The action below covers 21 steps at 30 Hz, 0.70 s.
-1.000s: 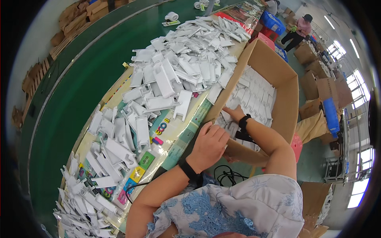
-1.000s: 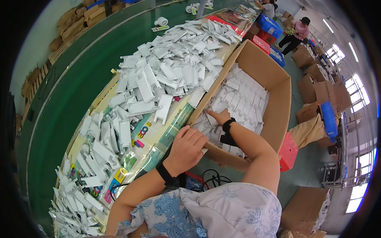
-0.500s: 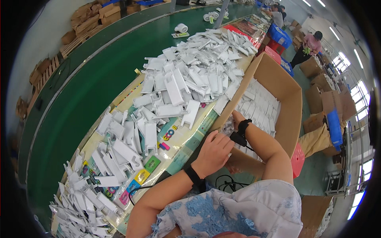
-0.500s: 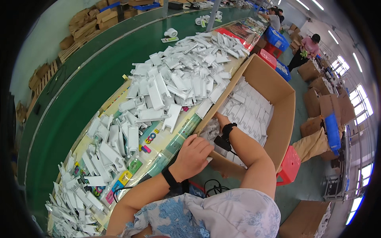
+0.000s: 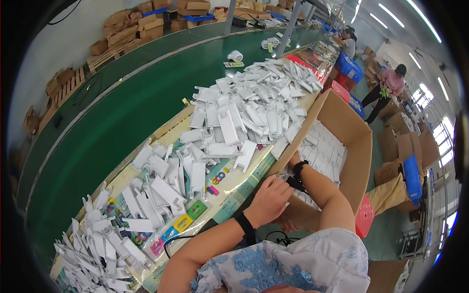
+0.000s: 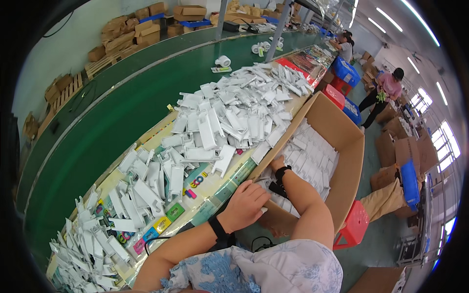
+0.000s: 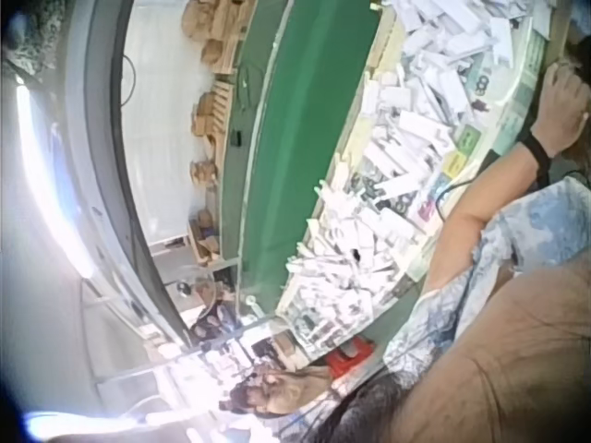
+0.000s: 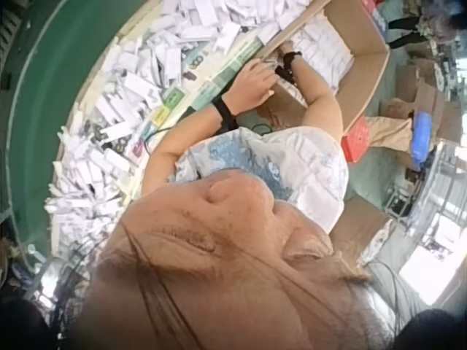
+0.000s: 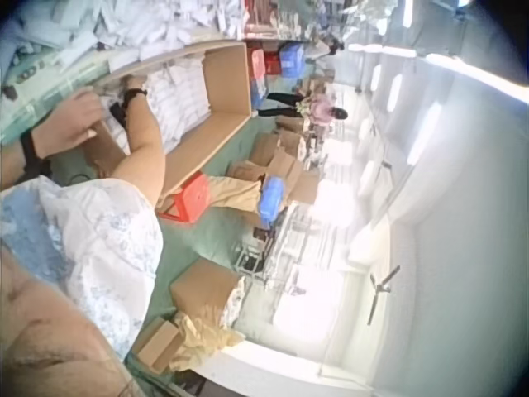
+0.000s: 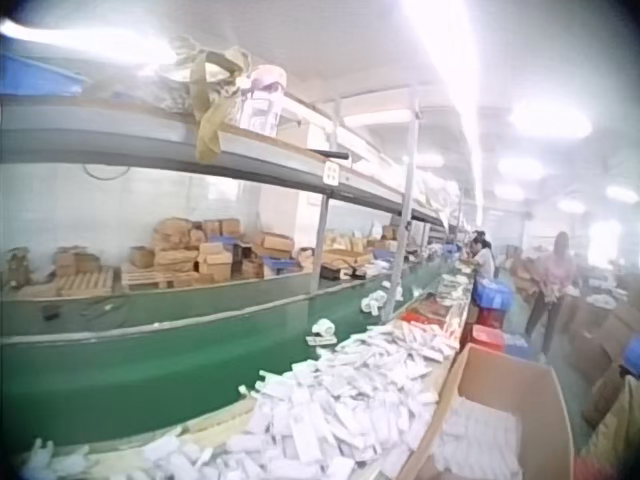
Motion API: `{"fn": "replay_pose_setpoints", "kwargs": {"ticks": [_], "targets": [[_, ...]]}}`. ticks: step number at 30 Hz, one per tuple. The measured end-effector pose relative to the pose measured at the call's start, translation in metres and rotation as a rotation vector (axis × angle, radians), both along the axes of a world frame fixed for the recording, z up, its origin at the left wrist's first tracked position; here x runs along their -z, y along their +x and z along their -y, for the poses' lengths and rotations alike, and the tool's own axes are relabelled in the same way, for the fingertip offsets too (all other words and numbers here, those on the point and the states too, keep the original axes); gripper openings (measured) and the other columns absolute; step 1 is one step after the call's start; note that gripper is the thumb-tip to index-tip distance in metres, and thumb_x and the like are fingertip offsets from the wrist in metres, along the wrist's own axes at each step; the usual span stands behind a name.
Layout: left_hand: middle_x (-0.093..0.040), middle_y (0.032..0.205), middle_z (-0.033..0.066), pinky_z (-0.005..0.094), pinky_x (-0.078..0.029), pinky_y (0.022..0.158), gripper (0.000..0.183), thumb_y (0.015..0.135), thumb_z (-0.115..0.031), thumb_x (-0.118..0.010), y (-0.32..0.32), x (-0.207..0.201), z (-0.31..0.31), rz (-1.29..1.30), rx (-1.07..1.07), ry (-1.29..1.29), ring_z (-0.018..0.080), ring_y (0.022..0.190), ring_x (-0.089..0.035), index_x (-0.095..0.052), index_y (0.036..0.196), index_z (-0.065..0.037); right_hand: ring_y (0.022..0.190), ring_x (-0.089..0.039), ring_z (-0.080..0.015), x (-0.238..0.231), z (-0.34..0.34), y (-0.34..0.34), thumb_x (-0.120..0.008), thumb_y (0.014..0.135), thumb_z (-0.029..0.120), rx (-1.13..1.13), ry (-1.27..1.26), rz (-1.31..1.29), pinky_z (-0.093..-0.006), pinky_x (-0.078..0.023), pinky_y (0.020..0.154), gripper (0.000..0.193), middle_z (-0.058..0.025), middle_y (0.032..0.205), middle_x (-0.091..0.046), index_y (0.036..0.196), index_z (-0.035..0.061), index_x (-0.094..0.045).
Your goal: Assembling and packing small handheld electronic fans on an assembly line.
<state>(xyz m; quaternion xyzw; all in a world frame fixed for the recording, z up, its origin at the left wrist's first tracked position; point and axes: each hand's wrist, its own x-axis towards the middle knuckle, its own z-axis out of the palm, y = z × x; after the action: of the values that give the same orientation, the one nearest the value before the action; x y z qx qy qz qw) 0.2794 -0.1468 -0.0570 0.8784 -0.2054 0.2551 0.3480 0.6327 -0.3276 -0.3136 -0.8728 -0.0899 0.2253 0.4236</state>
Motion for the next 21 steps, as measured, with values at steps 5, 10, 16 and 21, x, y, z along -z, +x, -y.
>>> {"fn": "replay_pose_setpoints", "kwargs": {"ticks": [5,10,16,21], "targets": [[-0.052,0.095,0.0058,0.0402,-0.031,0.098,0.041,0.059,-0.008,-0.068,-0.001,0.006,-0.004,-0.011,-0.017,0.017,0.0229,0.102,-0.048,-0.052,0.097,-0.008,0.121,-0.040,-0.0300,-0.012,-0.017,-0.014,-0.063,0.078,0.035,-0.193,-0.327,0.125,-0.0382,-0.037,0.097,0.085,-0.0225,0.129,-0.040,0.135,-0.0012,-0.012],[-0.052,0.095,0.0060,0.0397,-0.032,0.097,0.039,0.059,-0.007,-0.066,-0.001,0.003,-0.004,0.037,-0.014,-0.016,0.0231,0.101,-0.048,-0.052,0.096,-0.008,0.123,-0.038,-0.0291,-0.048,-0.021,-0.030,-0.058,0.080,0.042,-0.352,-0.595,0.280,-0.0378,-0.035,0.099,0.073,-0.0173,0.133,-0.039,0.133,0.0036,-0.026],[-0.053,0.097,0.0062,0.0390,-0.031,0.098,0.040,0.059,-0.008,-0.066,0.001,0.005,-0.005,0.036,-0.015,0.014,0.0227,0.102,-0.048,-0.053,0.096,-0.007,0.122,-0.038,-0.0279,-0.066,-0.029,-0.058,-0.057,0.080,0.045,-0.410,-0.666,0.364,-0.0359,-0.034,0.099,0.070,-0.0141,0.135,-0.040,0.133,0.0059,-0.033],[-0.053,0.099,0.0061,0.0387,-0.031,0.098,0.041,0.059,-0.009,-0.067,0.002,0.005,-0.004,0.045,-0.001,0.018,0.0221,0.103,-0.048,-0.053,0.098,-0.007,0.112,-0.048,-0.0254,-0.085,0.000,-0.061,-0.072,0.071,0.032,0.025,0.022,0.060,-0.0276,-0.037,0.095,0.095,-0.0194,0.123,-0.049,0.139,-0.0021,-0.014]]}}
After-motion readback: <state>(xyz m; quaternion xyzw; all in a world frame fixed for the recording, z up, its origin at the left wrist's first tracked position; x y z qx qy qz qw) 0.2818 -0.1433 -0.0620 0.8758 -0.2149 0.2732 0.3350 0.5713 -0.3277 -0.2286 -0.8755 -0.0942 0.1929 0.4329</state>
